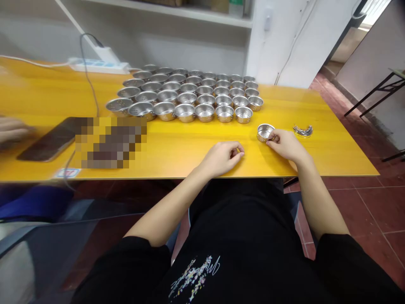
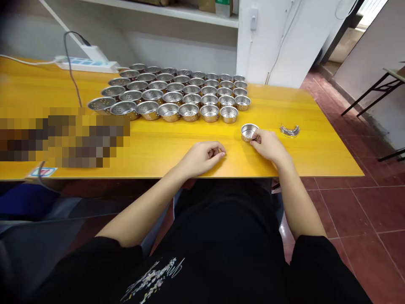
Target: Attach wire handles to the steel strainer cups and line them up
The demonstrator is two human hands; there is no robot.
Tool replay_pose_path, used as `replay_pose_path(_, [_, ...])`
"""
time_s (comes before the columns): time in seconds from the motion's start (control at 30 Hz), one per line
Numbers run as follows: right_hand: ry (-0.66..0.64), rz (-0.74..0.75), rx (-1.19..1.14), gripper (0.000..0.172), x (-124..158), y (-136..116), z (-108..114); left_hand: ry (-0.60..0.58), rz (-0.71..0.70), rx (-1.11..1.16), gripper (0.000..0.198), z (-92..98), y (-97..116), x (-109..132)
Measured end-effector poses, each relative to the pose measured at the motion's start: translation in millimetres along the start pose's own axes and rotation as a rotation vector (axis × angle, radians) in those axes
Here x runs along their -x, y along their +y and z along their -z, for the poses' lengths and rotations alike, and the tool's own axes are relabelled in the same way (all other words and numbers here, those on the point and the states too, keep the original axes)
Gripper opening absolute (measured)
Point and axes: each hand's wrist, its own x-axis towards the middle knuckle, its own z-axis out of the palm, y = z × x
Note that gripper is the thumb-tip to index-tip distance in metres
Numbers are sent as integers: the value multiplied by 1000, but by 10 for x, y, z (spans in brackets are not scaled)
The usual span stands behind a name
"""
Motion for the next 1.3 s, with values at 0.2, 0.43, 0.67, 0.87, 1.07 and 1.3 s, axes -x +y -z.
replay_pose_path(0.2, [-23, 33, -92, 11, 0, 25, -54, -43, 94, 33, 34, 33, 18, -46])
replay_pose_path(0.43, [52, 203, -169, 22, 27, -116, -17, -59, -223, 312, 124, 28, -119, -791])
replay_pose_path(0.67, [-61, 258, -222, 45, -269, -142, 170, 76, -245, 544, 120, -229, -432, -1166])
replay_pose_path(0.87, [225, -81, -92, 16, -284, 445, 695, 28, -176, 621, 102, -309, -496, -1100])
replay_pose_path(1.07, [234, -321, 56, 3, -134, 887, 775, -25, -231, 569, 98, -281, -438, -1105])
replay_pose_path(1.3, [124, -380, 121, 1, -11, 860, 650, -55, -296, 492, 102, -260, -444, -1127])
